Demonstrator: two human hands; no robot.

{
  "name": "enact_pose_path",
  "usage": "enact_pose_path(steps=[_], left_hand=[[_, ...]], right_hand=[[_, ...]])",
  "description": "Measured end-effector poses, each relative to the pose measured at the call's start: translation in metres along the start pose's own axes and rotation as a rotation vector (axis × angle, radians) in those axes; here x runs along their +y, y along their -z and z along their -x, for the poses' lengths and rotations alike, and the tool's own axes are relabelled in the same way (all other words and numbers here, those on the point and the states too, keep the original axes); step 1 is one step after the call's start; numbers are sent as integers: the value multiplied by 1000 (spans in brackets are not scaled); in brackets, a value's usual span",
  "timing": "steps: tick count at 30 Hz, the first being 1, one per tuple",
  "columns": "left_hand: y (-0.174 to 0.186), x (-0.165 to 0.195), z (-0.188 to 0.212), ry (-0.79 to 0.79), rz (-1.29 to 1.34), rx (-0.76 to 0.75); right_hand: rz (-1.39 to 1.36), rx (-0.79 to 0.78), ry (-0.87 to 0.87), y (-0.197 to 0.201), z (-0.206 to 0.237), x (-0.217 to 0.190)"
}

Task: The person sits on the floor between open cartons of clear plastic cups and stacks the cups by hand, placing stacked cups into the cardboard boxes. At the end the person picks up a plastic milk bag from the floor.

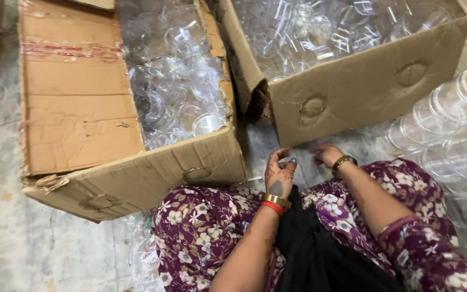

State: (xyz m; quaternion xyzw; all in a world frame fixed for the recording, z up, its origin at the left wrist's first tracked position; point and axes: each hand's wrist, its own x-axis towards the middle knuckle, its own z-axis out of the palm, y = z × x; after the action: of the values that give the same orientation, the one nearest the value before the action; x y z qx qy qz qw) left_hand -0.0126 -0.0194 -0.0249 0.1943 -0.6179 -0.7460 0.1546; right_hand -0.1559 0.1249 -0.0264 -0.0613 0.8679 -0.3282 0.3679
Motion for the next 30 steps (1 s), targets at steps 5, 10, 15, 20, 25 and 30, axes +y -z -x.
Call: enact_pose_path(steps=[5,10,15,20,25,30], left_hand=[[4,24,9,-77,21,16],[10,60,28,-75,148,1],[38,109,37,-256,279,106],[65,139,36,-370,329,268],[51,137,37,-215,304,222],[41,154,39,-303,329,188]], right_hand=[[337,425,320,-11,3,10],[668,356,485,-34,18,11],[775,259,383,-52,21,-4],[777,138,362,-65,21,-16],[837,133,299,-69,13,-19],[874,230,462,-75,1,-24]])
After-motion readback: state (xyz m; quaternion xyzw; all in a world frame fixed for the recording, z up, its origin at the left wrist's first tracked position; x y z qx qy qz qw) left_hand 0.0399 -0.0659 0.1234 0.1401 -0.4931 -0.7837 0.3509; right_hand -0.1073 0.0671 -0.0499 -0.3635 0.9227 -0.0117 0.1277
